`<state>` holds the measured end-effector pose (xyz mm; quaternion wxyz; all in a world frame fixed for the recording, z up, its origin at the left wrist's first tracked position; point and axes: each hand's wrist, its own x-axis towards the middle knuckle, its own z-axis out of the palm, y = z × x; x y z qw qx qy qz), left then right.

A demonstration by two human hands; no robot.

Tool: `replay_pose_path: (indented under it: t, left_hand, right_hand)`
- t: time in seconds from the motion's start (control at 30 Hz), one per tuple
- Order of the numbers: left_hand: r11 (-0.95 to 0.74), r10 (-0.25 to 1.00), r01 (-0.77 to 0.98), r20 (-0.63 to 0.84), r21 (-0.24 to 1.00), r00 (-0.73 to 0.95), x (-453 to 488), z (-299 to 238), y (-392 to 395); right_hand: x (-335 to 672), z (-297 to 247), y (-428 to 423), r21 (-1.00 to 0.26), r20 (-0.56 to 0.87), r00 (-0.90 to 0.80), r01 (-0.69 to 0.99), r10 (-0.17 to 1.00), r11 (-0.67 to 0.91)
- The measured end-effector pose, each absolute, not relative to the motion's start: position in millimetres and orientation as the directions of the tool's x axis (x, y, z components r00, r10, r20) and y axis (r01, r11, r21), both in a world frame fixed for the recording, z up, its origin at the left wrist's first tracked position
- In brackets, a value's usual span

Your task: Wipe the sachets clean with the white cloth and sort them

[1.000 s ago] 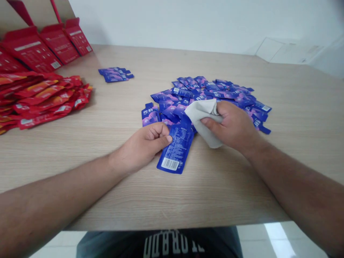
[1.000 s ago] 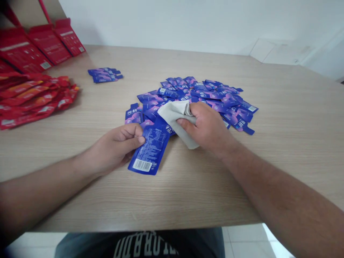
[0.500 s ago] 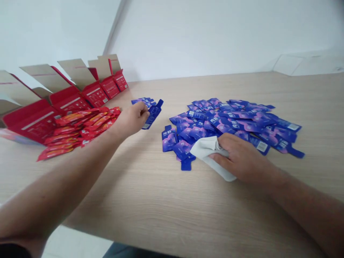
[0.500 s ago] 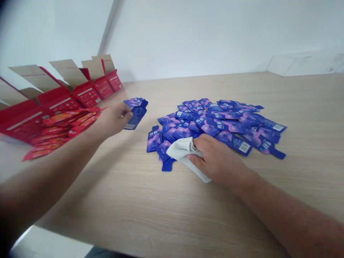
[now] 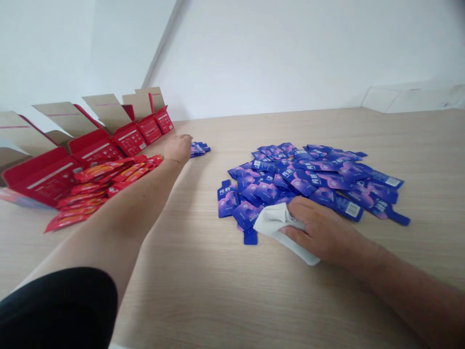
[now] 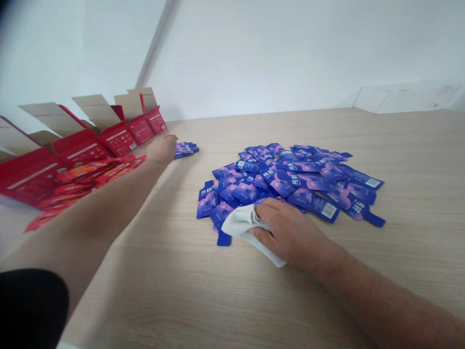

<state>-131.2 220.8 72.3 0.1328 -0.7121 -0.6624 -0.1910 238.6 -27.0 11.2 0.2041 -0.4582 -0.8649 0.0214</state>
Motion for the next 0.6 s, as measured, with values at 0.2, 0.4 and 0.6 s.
replay_pose_path:
  t: [0.2,0.4,0.6]
  left_hand:
    - [-0.168,0.940,0.967,0.326,0.190,0.099,-118.1,45.3,176.2]
    - [-0.257,0.962,0.942,0.153,0.215,0.227,-96.8,30.6,99.3]
    - [-0.184,0.983,0.970,0.025,0.159,0.182,-61.0,17.2,71.9]
  right_hand:
    - [238.9,14.3,-26.1,-0.224,0.345,-0.515,0.767,0.785,0.602]
    - [243.4,12.0,-21.7,-0.208,0.401,-0.488,0.776,0.775,0.596]
    - [244.7,12.2,-20.1,-0.198,0.405,-0.501,0.768,0.764,0.609]
